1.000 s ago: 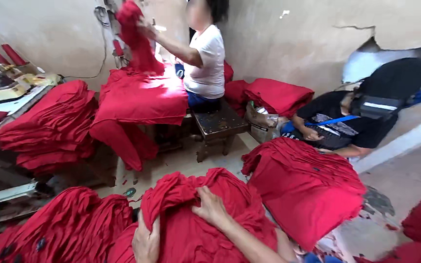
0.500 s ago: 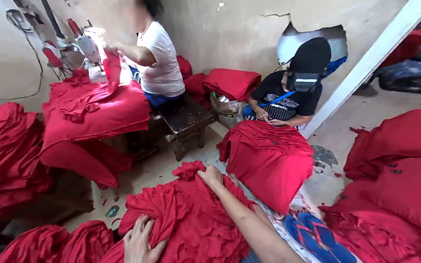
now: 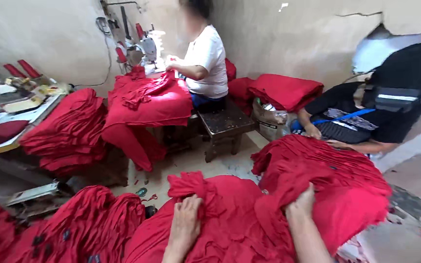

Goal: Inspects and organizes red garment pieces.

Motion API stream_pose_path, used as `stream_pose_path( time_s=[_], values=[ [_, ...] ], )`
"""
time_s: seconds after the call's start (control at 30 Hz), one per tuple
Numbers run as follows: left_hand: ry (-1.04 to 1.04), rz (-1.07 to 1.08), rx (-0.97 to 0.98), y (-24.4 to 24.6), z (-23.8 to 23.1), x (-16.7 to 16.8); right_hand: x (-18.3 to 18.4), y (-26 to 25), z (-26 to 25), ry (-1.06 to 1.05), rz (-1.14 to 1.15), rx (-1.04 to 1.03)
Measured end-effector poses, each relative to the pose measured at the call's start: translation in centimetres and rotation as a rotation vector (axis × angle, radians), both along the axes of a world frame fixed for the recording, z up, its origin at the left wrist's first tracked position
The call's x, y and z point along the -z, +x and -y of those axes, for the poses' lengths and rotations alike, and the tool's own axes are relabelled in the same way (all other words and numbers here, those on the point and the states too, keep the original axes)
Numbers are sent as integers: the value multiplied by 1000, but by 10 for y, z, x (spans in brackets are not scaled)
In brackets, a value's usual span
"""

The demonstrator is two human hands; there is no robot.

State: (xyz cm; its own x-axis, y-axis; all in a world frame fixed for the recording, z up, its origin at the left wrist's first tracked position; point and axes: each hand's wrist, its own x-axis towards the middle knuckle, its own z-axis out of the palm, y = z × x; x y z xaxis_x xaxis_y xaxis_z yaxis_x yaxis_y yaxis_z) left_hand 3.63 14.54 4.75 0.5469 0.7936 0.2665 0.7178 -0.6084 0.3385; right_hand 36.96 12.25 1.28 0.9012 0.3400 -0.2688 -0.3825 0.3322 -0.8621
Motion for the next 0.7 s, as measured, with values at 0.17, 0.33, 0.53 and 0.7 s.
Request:
stream_pose_path(
  time_s=[0.17, 0.33, 0.53, 0.7],
  values=[
    [196, -36, 79, 10, 6, 10, -52, -19, -2, 30, 127, 29],
    [191, -102, 194, 19, 17, 12, -90, -97, -3, 262, 778, -454],
    [-530, -231, 215, 14, 73, -70, -26, -147, -26, -114, 730, -1474],
    [-112, 122, -153, -10, 15, -90, -5, -161, 1, 81, 765, -1050]
  ],
)
